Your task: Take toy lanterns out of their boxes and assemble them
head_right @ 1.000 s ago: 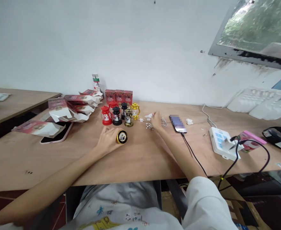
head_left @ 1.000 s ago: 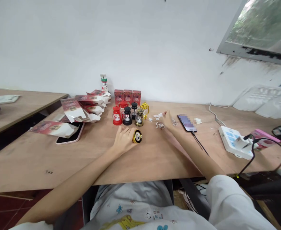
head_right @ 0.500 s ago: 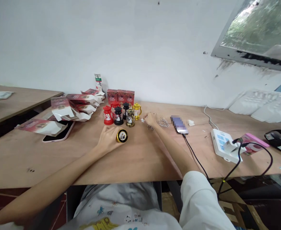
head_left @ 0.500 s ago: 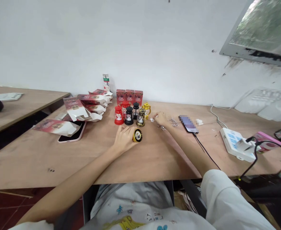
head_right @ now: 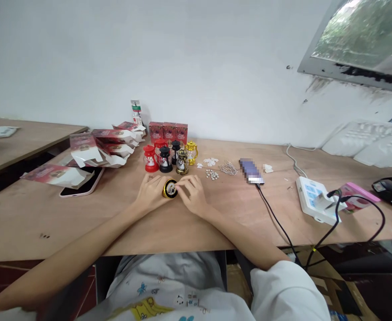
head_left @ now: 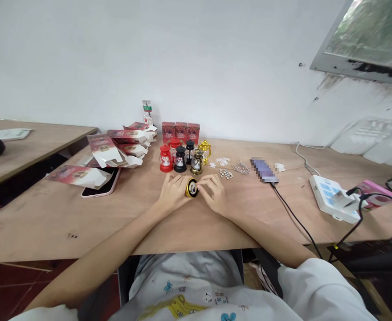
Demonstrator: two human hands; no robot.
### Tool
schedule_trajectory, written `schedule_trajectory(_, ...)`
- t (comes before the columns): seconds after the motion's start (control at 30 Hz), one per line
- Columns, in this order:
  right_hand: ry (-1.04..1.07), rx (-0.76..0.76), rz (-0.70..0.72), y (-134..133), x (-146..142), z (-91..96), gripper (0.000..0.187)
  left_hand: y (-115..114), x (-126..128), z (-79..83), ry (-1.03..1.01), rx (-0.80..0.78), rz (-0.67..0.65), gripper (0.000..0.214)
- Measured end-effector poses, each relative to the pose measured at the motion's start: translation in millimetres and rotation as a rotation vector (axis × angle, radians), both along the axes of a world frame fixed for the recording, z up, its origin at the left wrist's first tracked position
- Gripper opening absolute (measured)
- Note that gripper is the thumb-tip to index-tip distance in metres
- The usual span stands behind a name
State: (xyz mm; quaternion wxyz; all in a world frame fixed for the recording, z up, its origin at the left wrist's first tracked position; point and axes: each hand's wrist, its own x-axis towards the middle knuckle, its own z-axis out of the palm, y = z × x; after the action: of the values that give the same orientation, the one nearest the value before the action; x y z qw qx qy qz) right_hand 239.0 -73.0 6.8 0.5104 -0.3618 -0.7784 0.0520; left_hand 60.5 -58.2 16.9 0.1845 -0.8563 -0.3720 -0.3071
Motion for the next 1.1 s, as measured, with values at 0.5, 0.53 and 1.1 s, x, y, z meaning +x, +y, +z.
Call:
schedule_trajectory(0.5,0.057,-0.264,0.265,4.6,1.2,-7.3,0.014,3.6,-1.8,-4.4,0.153,0.068,-0.097,0.021)
schedule_trajectory(0.53,0.046,-0.253,0.266,4.3,1.4,-7.0,0.013,3.6,-1.9,-4.9,0.153,0.063,-0.092,0.021)
schedule_trajectory(1.1,0.101,-0.1,0.119,-2.2,-6.3,-5.6,0.009,0.1,0.4,-2.1,0.052,0.016,0.005,0.024)
